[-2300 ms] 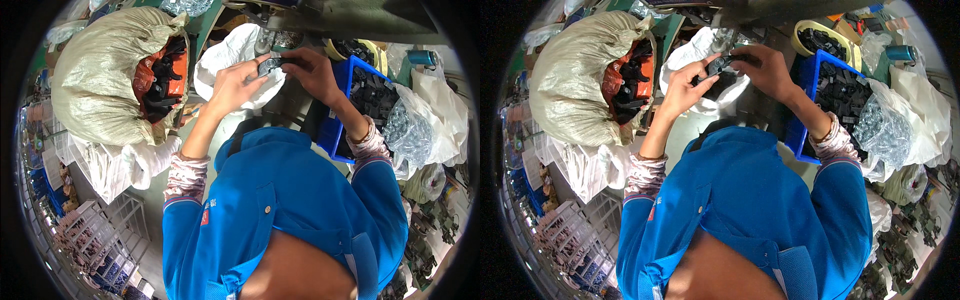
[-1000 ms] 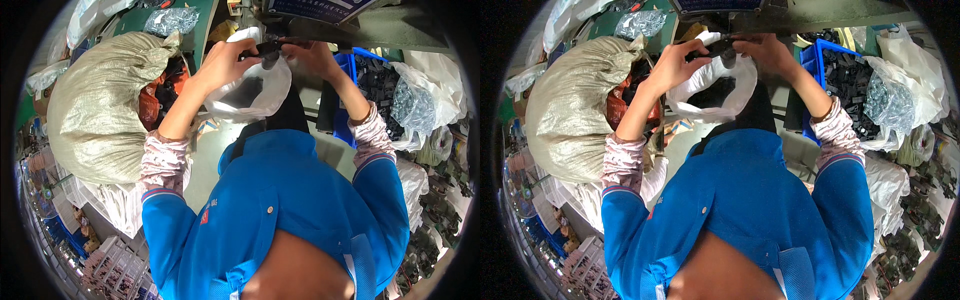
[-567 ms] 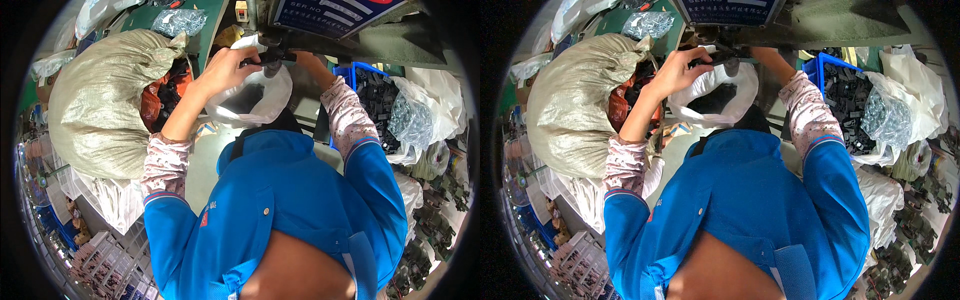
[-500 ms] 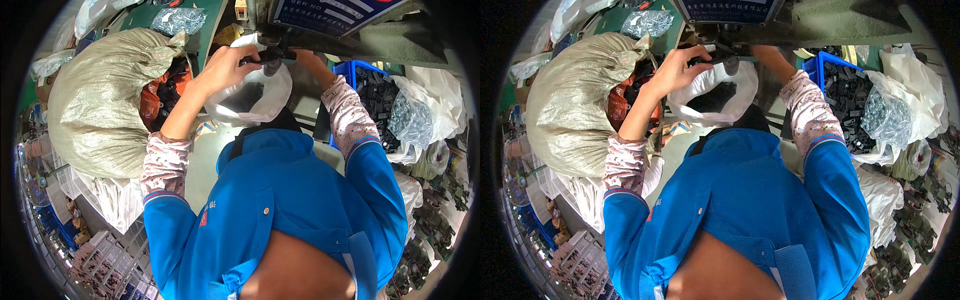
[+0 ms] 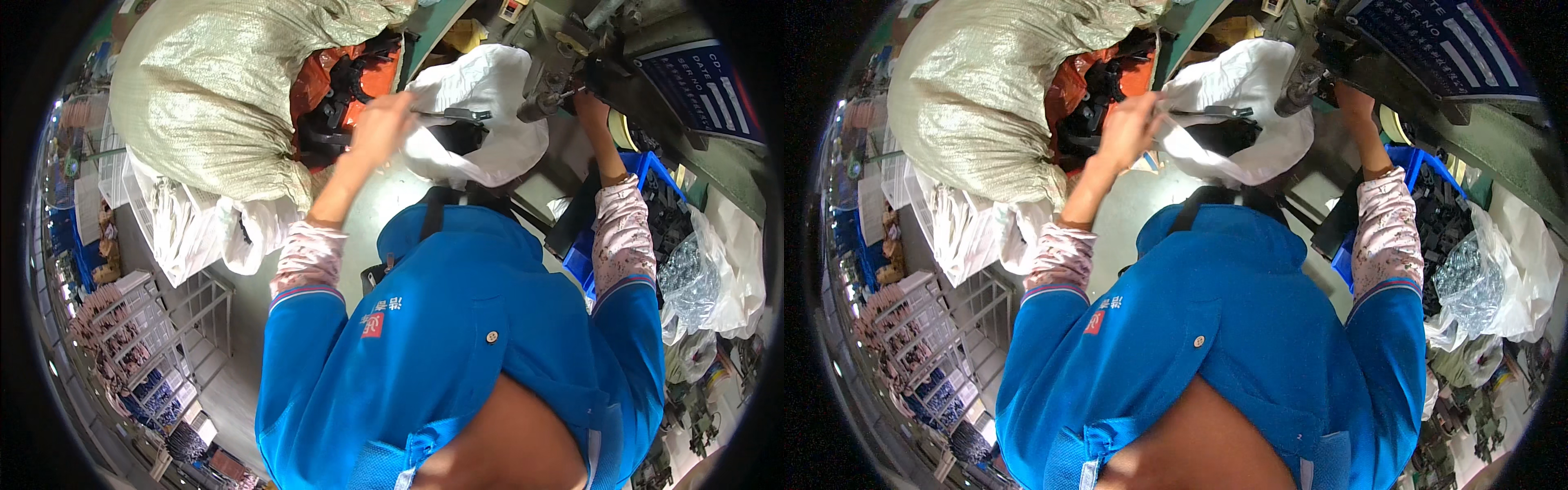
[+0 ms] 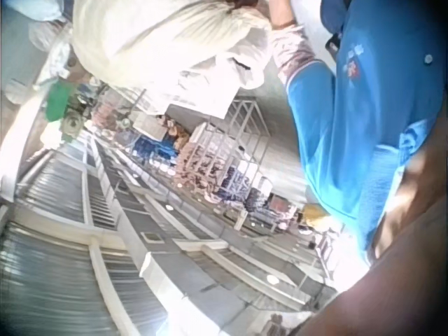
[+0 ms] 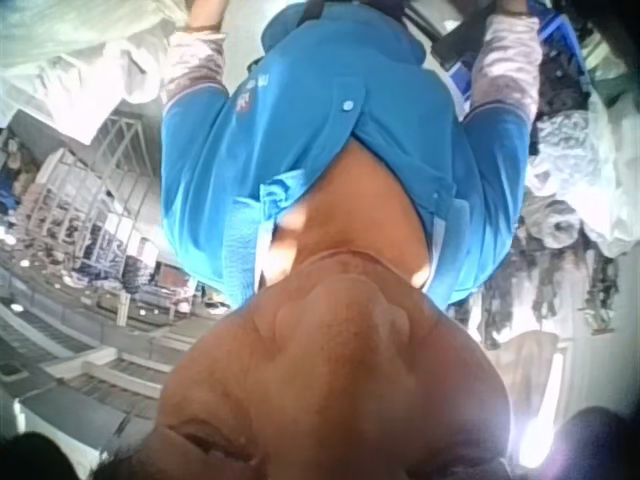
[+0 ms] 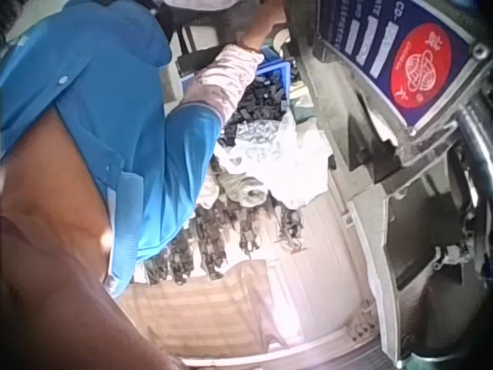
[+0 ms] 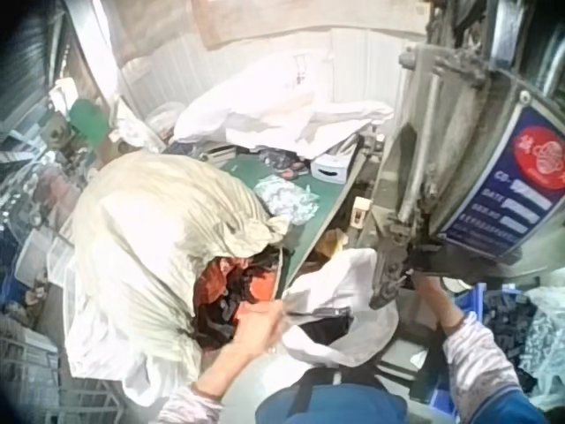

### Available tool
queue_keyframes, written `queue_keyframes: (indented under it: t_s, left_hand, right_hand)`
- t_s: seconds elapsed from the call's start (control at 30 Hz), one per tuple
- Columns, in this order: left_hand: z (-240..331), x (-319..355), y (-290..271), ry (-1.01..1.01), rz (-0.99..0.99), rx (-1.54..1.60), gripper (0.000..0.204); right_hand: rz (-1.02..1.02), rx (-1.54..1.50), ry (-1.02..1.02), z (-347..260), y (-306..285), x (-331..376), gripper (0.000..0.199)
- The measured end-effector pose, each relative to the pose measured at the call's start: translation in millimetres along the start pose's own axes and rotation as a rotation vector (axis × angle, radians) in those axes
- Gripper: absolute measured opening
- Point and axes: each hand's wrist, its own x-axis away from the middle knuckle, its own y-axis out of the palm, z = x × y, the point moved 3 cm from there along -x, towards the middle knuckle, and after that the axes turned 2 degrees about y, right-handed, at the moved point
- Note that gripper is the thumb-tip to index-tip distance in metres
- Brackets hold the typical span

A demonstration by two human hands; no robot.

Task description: The person repeatedly picks small black plastic parts from a blue bin, attaches them to a larger black component, and places the assembled unit into a white bag. The cycle continues with multiple parts handled one at a time.

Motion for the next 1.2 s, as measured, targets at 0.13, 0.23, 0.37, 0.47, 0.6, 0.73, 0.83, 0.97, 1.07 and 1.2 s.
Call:
queue_keyframes:
  t_s: [0.13,0.23,0.37,0.47,0.6,0.73,0.83,0.97,1.07,1.2]
  left_hand:
    - [-78,33,4,-0.066,-0.220,-0.700,0.021]
    - [-100,39,-1,-0.070,-0.320,-0.738,0.024]
    - [-86,39,-30,-0.028,0.032,-0.413,0.041]
    - [-57,23,-45,-0.008,0.247,-0.139,0.039]
    - [0,12,-25,-0.311,0.276,0.710,0.034]
    - [63,10,39,-0.423,0.155,1.122,0.035]
    - [117,3,70,-0.540,0.074,1.368,0.026]
    - [161,-10,103,-0.608,-0.099,1.496,0.017]
    - [187,-11,111,-0.585,-0.144,1.507,0.014]
    - [217,-13,126,-0.573,-0.146,1.445,0.013]
  right_hand:
    - [-0.332,0.034,0.177,35,29,2,0.033]
    - [-0.391,-0.764,0.576,17,12,10,0.024]
    - [-0.400,-1.547,0.718,-66,-96,19,0.018]
    - [-0.464,-1.616,0.578,-93,-125,24,0.021]
    - [-0.468,-1.609,0.491,-100,-106,21,0.017]
    - [-0.365,-1.931,0.728,-120,-93,15,0.015]
    - [-0.066,-1.347,0.547,-137,-132,24,0.023]
    - [-0.024,-0.848,0.158,-114,-139,50,0.023]
    - [0.159,-0.578,0.173,-62,-186,110,0.022]
    - [-0.007,-0.210,0.310,33,-228,187,0.020]
